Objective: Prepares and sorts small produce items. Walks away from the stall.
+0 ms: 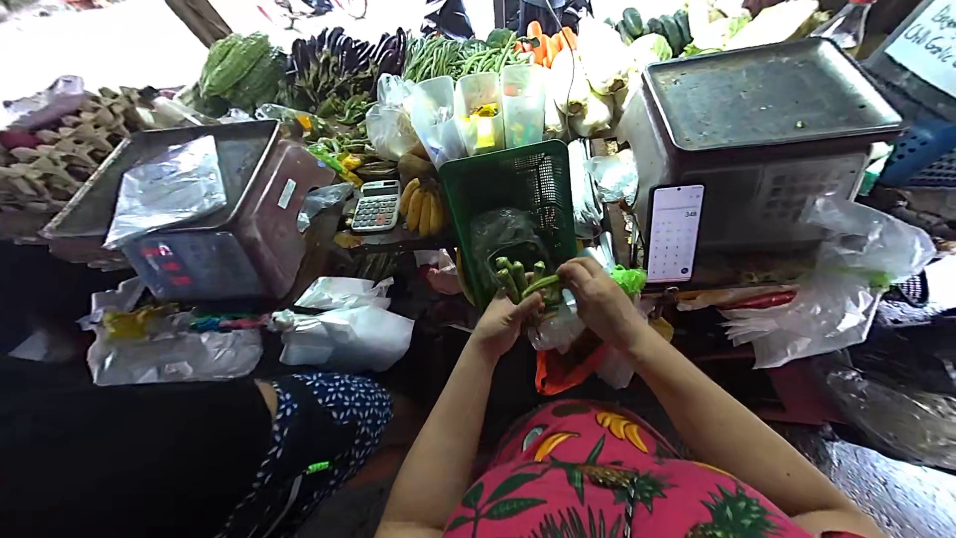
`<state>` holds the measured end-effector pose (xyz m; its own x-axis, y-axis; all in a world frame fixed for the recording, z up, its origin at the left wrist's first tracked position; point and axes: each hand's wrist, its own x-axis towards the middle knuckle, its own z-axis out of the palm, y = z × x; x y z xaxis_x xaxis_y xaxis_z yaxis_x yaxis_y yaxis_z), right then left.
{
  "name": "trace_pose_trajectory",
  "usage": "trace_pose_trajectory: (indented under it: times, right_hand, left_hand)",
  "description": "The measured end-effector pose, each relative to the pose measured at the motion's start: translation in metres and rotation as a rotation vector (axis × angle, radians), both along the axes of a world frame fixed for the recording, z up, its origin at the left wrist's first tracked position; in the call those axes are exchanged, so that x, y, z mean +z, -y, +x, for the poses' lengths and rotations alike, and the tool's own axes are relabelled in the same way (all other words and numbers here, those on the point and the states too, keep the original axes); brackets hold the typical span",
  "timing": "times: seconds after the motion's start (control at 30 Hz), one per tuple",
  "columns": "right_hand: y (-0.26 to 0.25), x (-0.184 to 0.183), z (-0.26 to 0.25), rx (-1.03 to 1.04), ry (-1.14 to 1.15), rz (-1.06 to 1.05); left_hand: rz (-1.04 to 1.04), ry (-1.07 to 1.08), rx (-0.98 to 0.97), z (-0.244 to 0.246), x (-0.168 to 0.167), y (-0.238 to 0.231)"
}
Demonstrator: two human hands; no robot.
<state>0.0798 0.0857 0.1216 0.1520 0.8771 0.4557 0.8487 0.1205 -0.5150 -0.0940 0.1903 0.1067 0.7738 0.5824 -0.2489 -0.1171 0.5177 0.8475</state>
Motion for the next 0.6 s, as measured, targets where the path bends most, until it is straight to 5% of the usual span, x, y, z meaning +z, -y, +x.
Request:
trace_pose_trajectory:
  times: [0.13,0.23,0.3,0.43,0.6]
  right_hand:
    - [0.02,0.017,0.023,0.083,0.145,0.121]
    - [0.031,0.023,0.025,0.202,0.168,0.105]
    - [0.035,0.02,0.024,0.194,-0.026,0.105]
    - [0.043,0.017,0.025,0.157,-0.871,-0.036]
    - [0.045,0.02,0.031,0.369,-1.106,-0.19]
  left_hand:
    - [-0.058,0.301,-0.352,0.0,-0.005,0.008]
    - [-0.092,0.115,-0.318,0.016,0.013,0.029]
    - [-0.144,-0.033,-0.232,0.031,0.026,0.041]
    - [-0.15,0.005,-0.286,0.046,0.025,0.054]
    - [0.052,0.02,-0.464,0.061,0.027,0.075]
